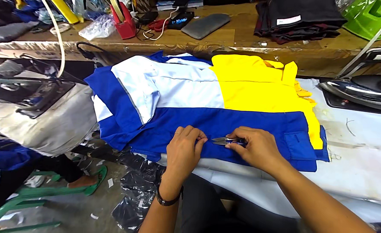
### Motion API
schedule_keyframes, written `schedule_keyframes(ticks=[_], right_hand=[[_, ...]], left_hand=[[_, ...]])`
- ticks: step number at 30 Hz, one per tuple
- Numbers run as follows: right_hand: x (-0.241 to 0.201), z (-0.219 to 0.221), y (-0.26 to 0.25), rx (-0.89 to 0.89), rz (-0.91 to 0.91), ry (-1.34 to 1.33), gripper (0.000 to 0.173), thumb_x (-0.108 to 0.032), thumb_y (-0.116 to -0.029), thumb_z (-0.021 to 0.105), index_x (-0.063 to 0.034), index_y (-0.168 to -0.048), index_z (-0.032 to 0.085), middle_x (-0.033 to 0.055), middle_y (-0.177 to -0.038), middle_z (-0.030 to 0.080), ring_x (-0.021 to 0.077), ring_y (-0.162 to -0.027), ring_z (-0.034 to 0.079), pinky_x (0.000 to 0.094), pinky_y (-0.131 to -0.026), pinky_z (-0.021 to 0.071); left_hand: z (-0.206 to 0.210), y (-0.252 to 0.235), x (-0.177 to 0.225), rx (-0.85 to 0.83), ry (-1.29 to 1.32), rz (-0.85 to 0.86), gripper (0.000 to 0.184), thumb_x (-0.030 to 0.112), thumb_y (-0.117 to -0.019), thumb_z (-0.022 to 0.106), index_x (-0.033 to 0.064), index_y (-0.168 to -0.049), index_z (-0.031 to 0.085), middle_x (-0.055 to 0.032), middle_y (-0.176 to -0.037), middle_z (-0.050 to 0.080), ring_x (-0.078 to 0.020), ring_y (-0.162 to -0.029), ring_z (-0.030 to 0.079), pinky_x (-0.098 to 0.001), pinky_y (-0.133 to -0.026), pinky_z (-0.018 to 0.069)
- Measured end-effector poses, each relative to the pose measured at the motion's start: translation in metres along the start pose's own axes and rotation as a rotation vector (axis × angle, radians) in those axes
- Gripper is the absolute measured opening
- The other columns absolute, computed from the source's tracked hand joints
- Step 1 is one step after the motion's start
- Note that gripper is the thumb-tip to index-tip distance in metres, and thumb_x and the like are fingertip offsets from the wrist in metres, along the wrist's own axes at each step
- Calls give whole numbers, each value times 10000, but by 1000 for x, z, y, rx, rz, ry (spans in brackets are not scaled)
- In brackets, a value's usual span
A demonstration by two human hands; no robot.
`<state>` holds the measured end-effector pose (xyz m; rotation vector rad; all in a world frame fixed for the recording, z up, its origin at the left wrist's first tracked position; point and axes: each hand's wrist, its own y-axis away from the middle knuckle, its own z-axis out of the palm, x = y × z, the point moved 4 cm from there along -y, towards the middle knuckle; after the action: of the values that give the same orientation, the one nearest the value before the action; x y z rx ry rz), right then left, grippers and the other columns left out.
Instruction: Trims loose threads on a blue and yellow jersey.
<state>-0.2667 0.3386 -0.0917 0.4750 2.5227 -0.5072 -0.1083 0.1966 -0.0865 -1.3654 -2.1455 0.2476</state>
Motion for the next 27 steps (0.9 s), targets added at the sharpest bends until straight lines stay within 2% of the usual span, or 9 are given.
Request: schedule_keyframes(ticks=[12,16,18,19,20,21,22,24,27], right_hand=[[7,0,-6,-92,87,-115,128,-293,-918,764,-169,-949,771,-20,-892,736,169,-809,676,505,-711,502],[31,-38,7,0,73,7,302,-349,-922,727,-148,-1140,674,54,-917,689,269,-787,669,570,-650,515],[53,-63,18,-6,149,91,483,-416,-881,764,-121,-1240,634,123,-906,685,362,-774,658,643,-636,491],[65,-75,24,-23,201,132,528,-414,-862,798,-111,-1263,634,148,-859,676,393,-742,644,667,-625,475],[77,-83,29,-56,259,174,537,-396,-858,819,-110,-1277,643,154,-800,655,402,-711,622,674,-621,455],[88,-89,34,-99,320,206,517,-369,-864,829,-119,-1281,655,148,-758,633,394,-696,601,665,-631,441],[97,-91,39,-142,366,227,476,-339,-877,826,-132,-1276,671,137,-740,620,375,-691,587,647,-641,436],[105,-92,45,-201,424,232,302,-259,-906,801,-118,-1158,710,126,-741,626,349,-714,592,619,-666,440],[109,-97,47,-294,465,222,167,-235,-947,756,-78,-961,699,119,-770,660,326,-776,635,589,-709,464]], left_hand=[[-8,3,-6,-50,94,-1,155,248,-978,630,122,-932,708,-10,-868,648,-214,-876,623,-423,-731,500],[-50,19,-36,-96,238,-18,420,383,-1071,452,143,-881,739,65,-739,665,-55,-700,610,-333,-699,524],[-74,21,-49,1,141,-61,395,480,-1024,525,153,-949,734,41,-880,660,-59,-698,564,-318,-640,492],[-81,20,-56,0,40,-74,407,533,-965,590,165,-1069,730,6,-1058,661,-109,-737,559,-361,-621,462],[-84,20,-63,-47,-63,-81,491,565,-905,642,172,-1193,704,-36,-1218,642,-184,-801,599,-445,-622,474],[-82,20,-69,-116,-131,-87,565,552,-858,696,167,-1271,678,-75,-1282,630,-267,-862,644,-542,-637,499],[-78,20,-75,-188,-174,-86,569,497,-832,751,160,-1283,673,-100,-1247,649,-326,-881,669,-608,-646,510],[-71,19,-86,-323,-230,-79,413,349,-832,813,151,-1181,714,-106,-1033,688,-365,-843,677,-639,-641,496],[-74,10,-98,-446,-257,-81,193,292,-829,832,163,-914,716,-88,-980,655,-344,-786,661,-616,-588,485]])
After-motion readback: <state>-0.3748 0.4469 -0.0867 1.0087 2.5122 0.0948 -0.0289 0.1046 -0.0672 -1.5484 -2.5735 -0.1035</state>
